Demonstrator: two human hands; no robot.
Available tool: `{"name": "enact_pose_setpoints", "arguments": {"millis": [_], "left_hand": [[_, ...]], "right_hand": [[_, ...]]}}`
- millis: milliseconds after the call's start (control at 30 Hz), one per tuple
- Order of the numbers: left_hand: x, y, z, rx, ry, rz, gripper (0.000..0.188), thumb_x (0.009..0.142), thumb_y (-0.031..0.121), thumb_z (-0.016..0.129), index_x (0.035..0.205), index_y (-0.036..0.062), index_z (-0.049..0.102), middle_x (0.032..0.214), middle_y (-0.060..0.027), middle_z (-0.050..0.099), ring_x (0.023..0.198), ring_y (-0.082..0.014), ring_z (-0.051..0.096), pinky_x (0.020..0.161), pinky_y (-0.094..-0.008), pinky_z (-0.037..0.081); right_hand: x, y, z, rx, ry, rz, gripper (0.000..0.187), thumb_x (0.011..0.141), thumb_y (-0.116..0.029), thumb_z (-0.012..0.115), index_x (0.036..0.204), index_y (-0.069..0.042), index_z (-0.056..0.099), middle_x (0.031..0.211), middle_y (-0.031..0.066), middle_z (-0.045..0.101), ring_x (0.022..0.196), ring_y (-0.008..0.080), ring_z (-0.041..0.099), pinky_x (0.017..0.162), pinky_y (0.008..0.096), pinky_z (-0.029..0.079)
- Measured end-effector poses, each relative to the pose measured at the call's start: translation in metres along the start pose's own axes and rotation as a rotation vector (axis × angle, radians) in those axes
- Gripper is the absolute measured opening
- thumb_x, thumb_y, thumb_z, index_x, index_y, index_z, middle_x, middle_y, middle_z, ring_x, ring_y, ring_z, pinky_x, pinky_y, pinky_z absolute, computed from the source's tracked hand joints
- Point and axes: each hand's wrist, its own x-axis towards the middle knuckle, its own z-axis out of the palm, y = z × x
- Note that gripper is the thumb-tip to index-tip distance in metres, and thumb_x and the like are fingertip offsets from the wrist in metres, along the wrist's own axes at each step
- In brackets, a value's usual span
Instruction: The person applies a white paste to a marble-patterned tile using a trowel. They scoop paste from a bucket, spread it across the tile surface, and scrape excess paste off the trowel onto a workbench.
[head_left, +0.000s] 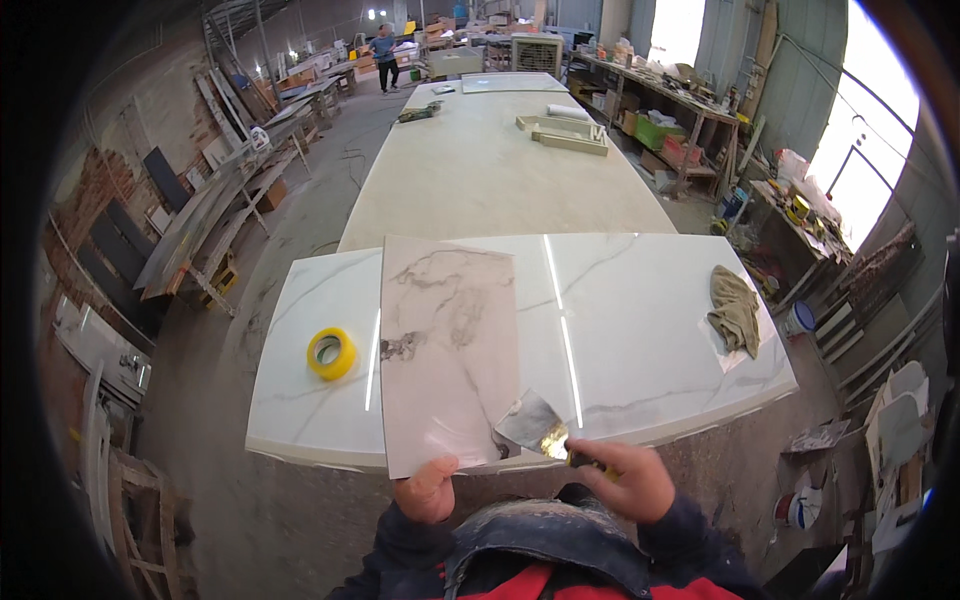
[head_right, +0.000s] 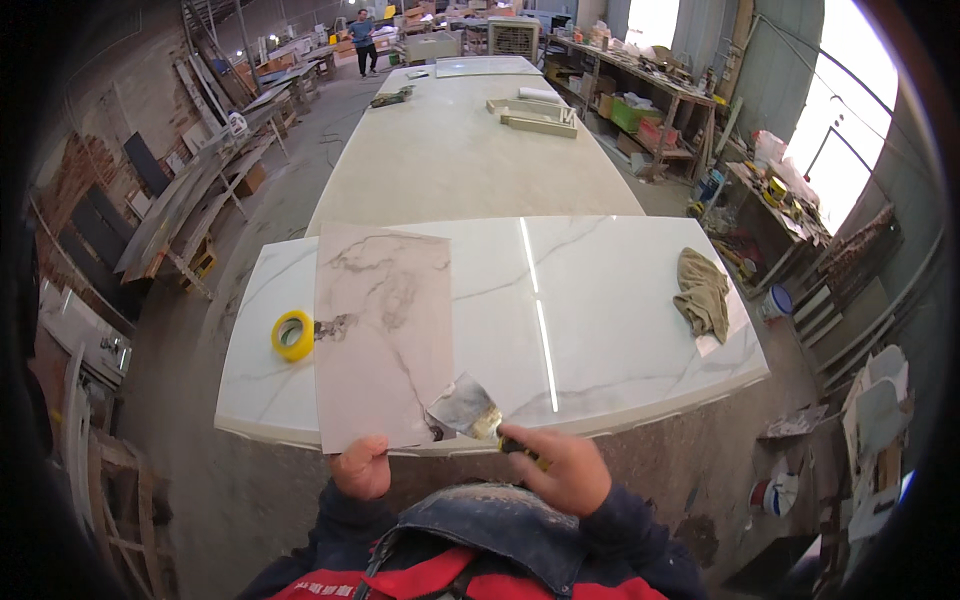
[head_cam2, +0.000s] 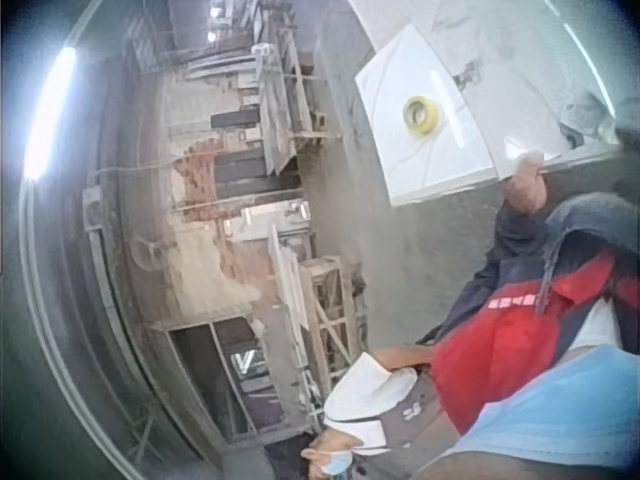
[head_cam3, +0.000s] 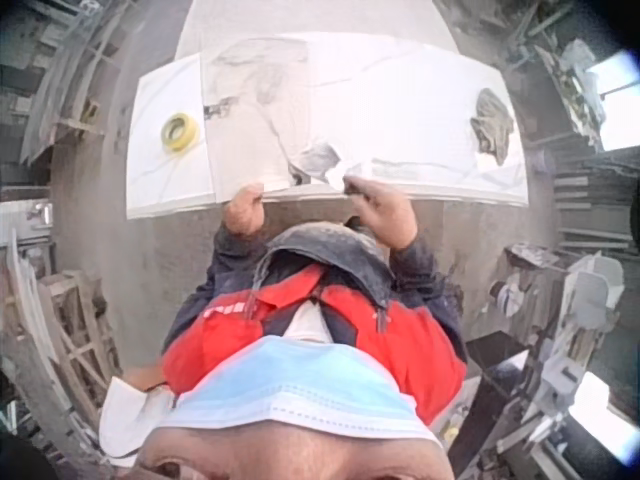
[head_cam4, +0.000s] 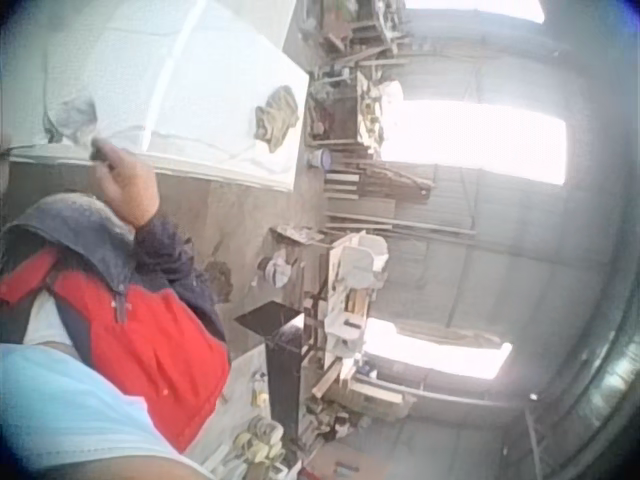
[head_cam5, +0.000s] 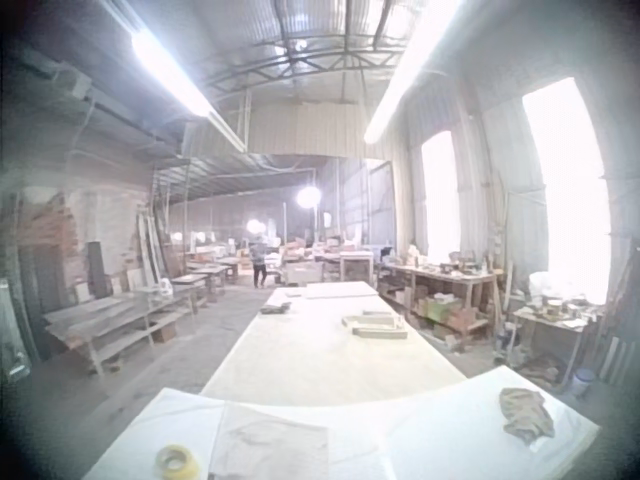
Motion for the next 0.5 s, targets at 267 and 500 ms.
{"name": "enact_pose_setpoints", "arguments": {"millis": [267, 500], "left_hand": [[-0.002, 0.008, -0.036, 0.121, -0.137, -0.150, 0.023, 0.072, -0.001, 0.060, 0.095, 0.0009, 0.064, 0.097, -0.0105, 0.067, 0.090, -0.0270, 0.065, 0.082, -0.0382, 0.052], [0.014, 0.020, -0.048, -0.325, -0.035, -0.574, 0.045, 0.075, 0.009, 0.054, 0.119, 0.0003, 0.058, 0.106, -0.0127, 0.067, 0.093, -0.0313, 0.066, 0.083, -0.0467, 0.054]], "right_hand": [[0.055, 0.004, 0.004, -0.010, 0.269, -0.044, 0.043, 0.086, -0.011, 0.068, 0.129, -0.007, 0.064, 0.095, 0.0214, 0.070, 0.084, 0.0336, 0.069, 0.078, 0.0353, 0.054], [0.040, 0.015, 0.010, -0.458, 0.271, -0.404, 0.043, 0.083, -0.003, 0.069, 0.124, -0.015, 0.066, 0.089, 0.0092, 0.062, 0.073, 0.0284, 0.063, 0.063, 0.0378, 0.053]]}}
